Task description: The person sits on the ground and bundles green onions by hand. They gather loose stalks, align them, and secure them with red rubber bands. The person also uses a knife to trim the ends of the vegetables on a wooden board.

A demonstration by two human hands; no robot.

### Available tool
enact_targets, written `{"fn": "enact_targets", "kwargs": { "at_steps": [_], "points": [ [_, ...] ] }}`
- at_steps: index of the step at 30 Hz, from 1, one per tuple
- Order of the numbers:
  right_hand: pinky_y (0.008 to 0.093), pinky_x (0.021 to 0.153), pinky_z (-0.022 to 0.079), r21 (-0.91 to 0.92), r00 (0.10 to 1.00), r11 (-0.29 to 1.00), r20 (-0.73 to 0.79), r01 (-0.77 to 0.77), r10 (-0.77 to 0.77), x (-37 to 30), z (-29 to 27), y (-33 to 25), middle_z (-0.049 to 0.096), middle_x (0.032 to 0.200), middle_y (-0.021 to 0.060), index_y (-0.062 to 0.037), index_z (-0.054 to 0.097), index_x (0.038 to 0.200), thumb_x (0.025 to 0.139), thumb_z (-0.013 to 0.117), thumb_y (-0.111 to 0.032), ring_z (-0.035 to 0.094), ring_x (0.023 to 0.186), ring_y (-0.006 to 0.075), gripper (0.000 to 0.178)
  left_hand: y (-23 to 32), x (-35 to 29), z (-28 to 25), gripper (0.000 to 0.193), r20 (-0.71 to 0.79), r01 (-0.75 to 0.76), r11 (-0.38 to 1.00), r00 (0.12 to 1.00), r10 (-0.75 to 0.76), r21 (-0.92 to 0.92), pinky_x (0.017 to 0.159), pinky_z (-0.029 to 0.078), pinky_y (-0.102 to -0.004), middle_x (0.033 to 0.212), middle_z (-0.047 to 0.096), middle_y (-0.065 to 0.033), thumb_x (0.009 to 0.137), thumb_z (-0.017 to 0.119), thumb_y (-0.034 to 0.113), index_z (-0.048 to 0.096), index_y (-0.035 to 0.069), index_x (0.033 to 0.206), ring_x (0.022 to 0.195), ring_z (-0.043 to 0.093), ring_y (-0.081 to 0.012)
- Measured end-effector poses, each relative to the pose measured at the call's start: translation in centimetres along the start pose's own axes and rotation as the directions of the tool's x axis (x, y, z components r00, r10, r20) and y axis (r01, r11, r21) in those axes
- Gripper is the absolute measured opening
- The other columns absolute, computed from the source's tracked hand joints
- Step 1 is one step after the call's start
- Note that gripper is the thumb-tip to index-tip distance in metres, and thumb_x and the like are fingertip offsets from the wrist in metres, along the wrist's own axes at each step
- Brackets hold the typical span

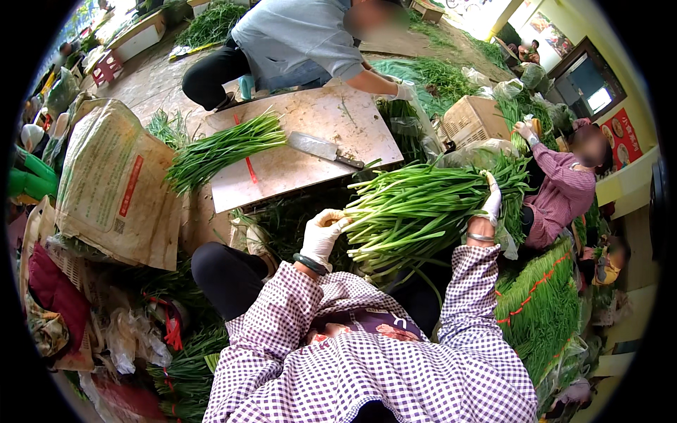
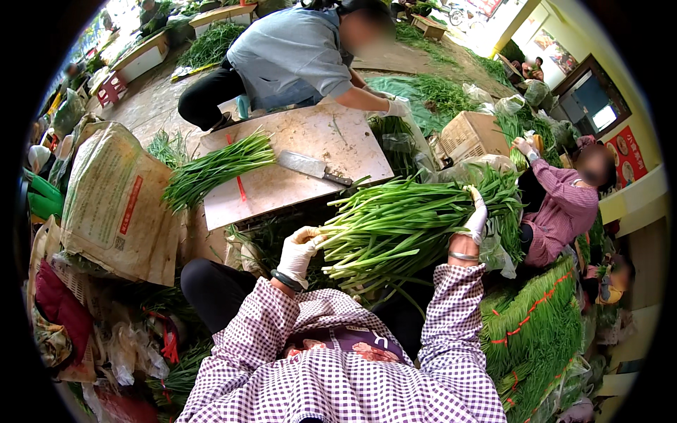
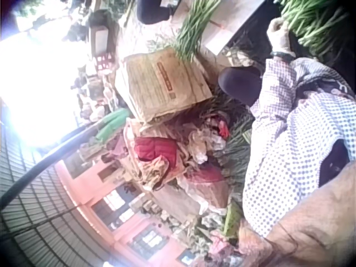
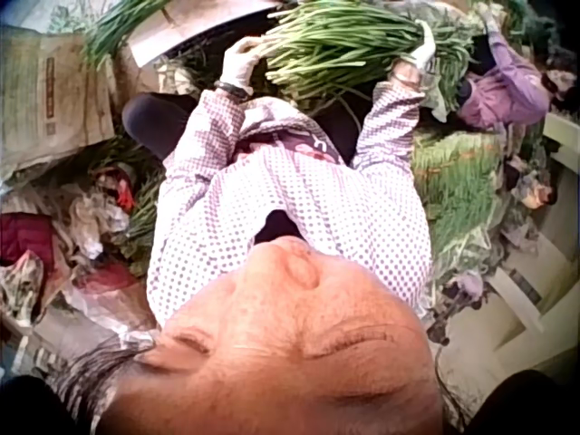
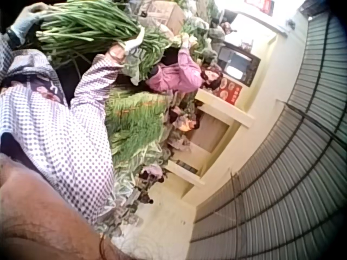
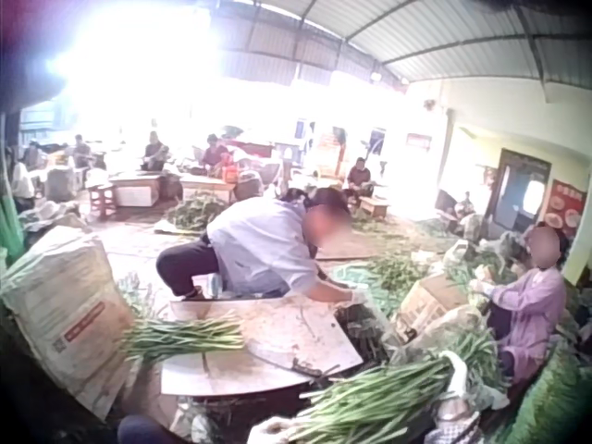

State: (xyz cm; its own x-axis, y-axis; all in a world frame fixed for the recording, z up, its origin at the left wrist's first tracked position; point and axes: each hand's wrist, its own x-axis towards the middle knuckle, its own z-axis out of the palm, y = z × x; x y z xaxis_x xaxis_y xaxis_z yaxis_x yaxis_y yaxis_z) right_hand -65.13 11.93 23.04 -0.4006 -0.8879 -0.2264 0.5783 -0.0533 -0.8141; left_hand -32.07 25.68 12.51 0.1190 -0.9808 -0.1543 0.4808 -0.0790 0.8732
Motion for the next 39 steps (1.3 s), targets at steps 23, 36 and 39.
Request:
{"fn": "enact_targets", "kwargs": {
  "at_steps": [23, 36, 39],
  "points": [
    [0.0299, 0.070, 0.052, 0.042, 0.981, 0.998, 0.191, -0.053, 0.044, -5.3, 1.4, -1.9, 0.066, 0.083, 0.0061, -0.0052, 0.064, 0.089, 0.082, 0.060, -0.012, 0.062, 0.072, 0.0170, 0.010, -1.1, 2.2, -2.5, 0.013, 0.072, 0.030, 0.990, 0.997, -0.041, 0.137, 0.072, 0.046, -0.0220, 0.075, 0.064, -0.0022, 0.076, 0.069, 0.005, 0.066, 0.001, 0.089, 0.072, 0.057, -0.0087],
    [0.0266, 0.073, 0.039, 0.189, 0.782, 0.941, 0.613, -0.281, 0.110, -10.9, 4.1, -2.6, 0.046, 0.081, 0.0008, -0.0058, 0.050, 0.102, 0.081, 0.058, -0.008, 0.044, 0.073, 0.0144, 0.022, -0.9, 2.7, -3.0, 0.033, 0.166, 0.167, 0.974, 0.967, -0.192, 0.153, 0.082, 0.039, -0.0216, 0.106, 0.063, -0.0015, 0.087, 0.059, 0.027, 0.061, 0.007, 0.113, 0.090, 0.052, -0.0084],
    [0.0258, 0.071, 0.037, 0.153, 0.751, 0.949, 0.650, -0.277, 0.115, -11.7, 5.2, -2.0, 0.042, 0.079, 0.0010, -0.0061, 0.049, 0.100, 0.078, 0.059, -0.007, 0.041, 0.070, 0.0139, 0.024, -1.5, 3.0, -1.2, 0.029, 0.219, 0.279, 0.960, 0.938, -0.269, -0.019, 0.082, 0.042, -0.0226, 0.102, 0.064, -0.0030, 0.082, 0.065, 0.017, 0.063, 0.004, 0.107, 0.089, 0.056, -0.0096]
  ]
}}
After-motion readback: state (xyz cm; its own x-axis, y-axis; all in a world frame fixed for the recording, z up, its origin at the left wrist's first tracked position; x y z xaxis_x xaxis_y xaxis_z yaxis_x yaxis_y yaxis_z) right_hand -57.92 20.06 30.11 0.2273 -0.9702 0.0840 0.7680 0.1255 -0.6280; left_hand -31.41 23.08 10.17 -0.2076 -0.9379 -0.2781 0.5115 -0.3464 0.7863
